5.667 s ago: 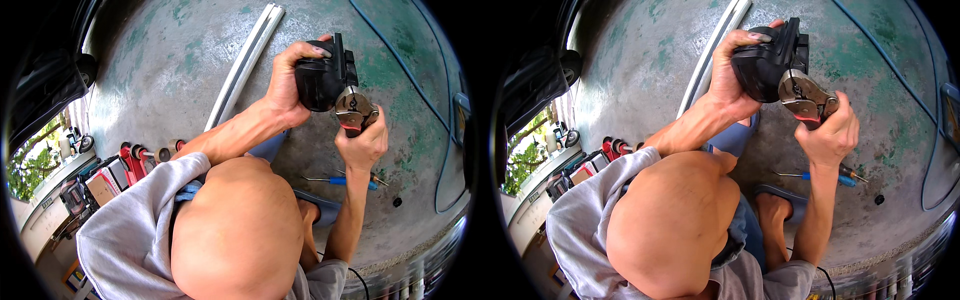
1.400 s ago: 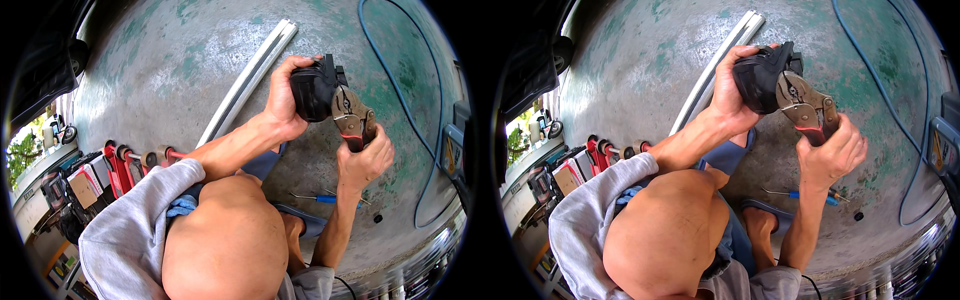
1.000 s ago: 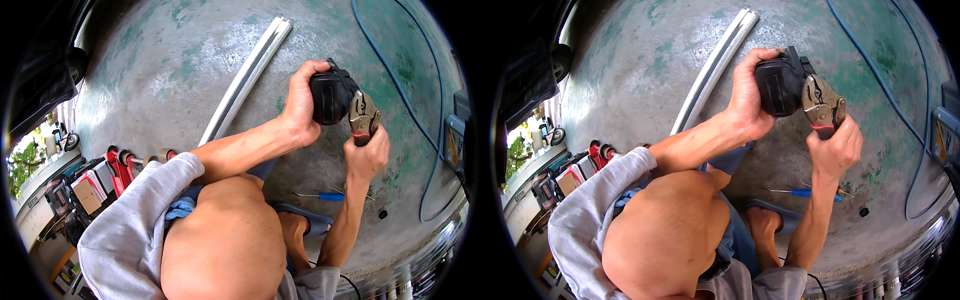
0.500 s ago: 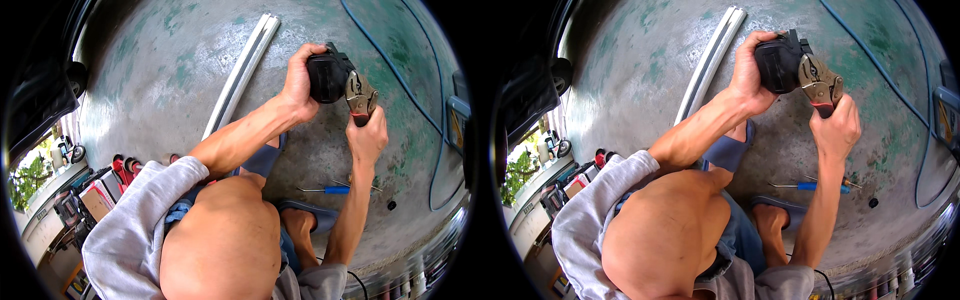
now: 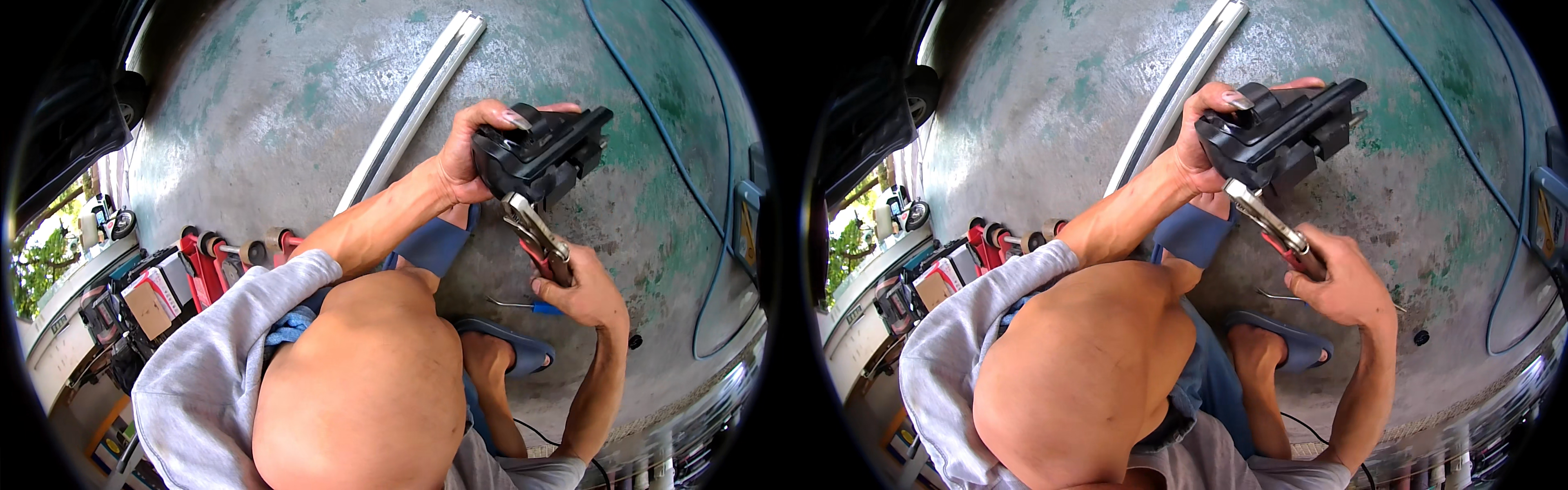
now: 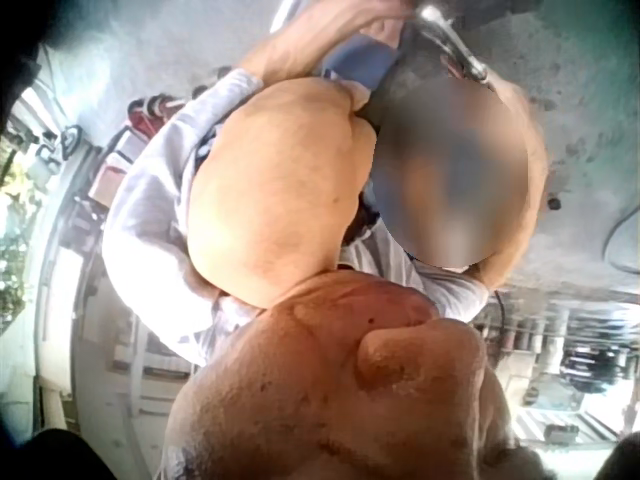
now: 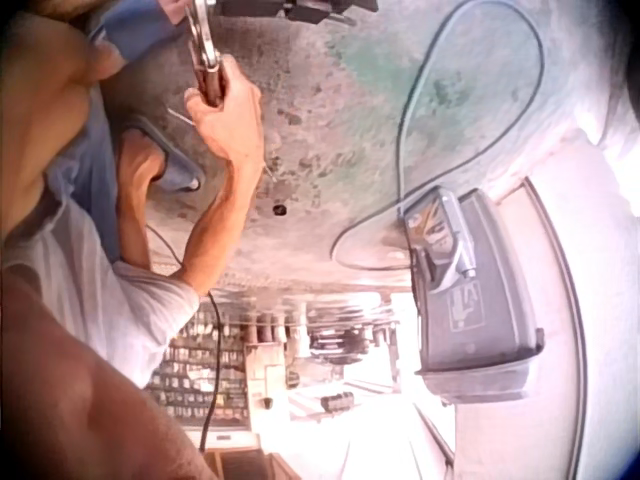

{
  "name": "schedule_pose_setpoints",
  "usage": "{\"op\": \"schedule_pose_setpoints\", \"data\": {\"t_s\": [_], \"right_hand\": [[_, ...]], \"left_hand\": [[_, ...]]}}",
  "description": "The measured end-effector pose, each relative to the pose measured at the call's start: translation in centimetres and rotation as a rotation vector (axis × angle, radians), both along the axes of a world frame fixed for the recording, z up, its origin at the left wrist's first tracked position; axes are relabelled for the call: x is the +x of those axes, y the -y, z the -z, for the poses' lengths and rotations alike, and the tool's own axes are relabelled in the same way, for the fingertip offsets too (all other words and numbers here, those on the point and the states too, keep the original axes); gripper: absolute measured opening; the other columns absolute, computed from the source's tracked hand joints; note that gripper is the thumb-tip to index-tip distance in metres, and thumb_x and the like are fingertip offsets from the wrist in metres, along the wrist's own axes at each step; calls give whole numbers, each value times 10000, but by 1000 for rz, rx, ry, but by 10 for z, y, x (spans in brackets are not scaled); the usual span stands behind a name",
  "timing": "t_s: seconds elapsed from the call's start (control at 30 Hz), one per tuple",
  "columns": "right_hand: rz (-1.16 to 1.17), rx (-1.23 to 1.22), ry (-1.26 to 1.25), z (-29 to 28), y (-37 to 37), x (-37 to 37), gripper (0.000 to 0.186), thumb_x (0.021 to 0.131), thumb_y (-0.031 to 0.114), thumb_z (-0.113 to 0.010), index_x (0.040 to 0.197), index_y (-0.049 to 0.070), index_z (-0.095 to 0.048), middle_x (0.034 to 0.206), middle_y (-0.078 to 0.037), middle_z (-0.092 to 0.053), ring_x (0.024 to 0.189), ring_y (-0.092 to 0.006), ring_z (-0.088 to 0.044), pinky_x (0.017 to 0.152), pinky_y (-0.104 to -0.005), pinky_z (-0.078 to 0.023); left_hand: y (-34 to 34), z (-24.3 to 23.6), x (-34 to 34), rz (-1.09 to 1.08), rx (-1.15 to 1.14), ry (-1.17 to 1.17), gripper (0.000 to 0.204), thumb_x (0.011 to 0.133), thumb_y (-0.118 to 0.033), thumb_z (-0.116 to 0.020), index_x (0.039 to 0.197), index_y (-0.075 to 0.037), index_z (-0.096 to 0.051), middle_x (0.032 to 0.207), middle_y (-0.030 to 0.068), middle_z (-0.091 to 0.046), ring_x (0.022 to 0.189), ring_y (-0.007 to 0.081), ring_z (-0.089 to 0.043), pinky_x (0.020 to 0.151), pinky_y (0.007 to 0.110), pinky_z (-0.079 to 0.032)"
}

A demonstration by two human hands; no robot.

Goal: The person uses pliers and a screwdriver to disassemble or repair a black plastic car component while sitting on the floor of a garage.

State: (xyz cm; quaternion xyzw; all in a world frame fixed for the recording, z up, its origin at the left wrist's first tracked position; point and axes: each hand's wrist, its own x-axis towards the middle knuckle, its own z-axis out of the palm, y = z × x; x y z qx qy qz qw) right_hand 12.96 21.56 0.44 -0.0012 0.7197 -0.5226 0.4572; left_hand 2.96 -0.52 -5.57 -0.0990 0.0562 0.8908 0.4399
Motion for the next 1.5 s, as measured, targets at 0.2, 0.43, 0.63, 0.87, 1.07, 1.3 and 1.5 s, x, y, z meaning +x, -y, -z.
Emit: {"op": "schedule_pose_setpoints", "data": {"t_s": [0.2,0.43,0.63,0.87,1.07,1.3,1.5], "right_hand": [[174,-213,61,7,6,22,421,902,353,-764,1127,19,-643,677,-31,-492,622,-136,-421,582,-309,-375],[83,5,-12,-20,16,12,435,911,330,-767,1152,-8,-634,717,-74,-558,628,-165,-475,614,-314,-432],[107,16,-74,-27,15,10,452,905,322,-770,1179,-10,-631,818,-144,-665,706,-236,-626,698,-339,-501],[41,144,-160,-35,10,9,444,894,294,-768,1204,10,-626,929,-187,-694,813,-359,-671,749,-392,-515],[21,143,-129,-32,5,7,432,886,283,-772,1187,10,-625,895,-191,-675,780,-356,-651,728,-386,-505],[29,102,-22,-27,-2,2,424,875,275,-790,1176,16,-643,756,-142,-621,648,-234,-568,641,-350,-469],[2,94,-29,-21,-10,3,449,861,284,-805,1194,24,-653,755,-119,-623,658,-201,-561,649,-339,-473]], "left_hand": [[2,-1,1,38,-41,-33,867,771,-341,-587,1511,55,-371,1344,252,-606,1078,287,-679,974,362,-544],[10,-8,-7,81,-141,-117,821,795,-347,-554,1481,85,-421,1356,270,-602,1103,287,-672,1007,362,-513],[17,-13,-12,124,-261,-192,811,809,-339,-551,1475,104,-419,1352,260,-609,1137,279,-655,1041,360,-485],[23,-7,-17,194,-335,-320,853,811,-344,-596,1507,90,-364,1406,283,-554,1202,341,-631,1080,462,-472],[20,-6,-16,240,-370,-278,794,841,-305,-593,1499,85,-384,1379,252,-588,1180,311,-651,1073,415,-490],[20,-2,-13,223,-476,-319,722,883,-283,-631,1476,76,-428,1321,222,-632,1088,246,-693,994,361,-545],[19,-1,-10,260,-416,-296,685,887,-276,-646,1441,82,-462,1255,201,-666,1058,222,-699,965,330,-556]]}}
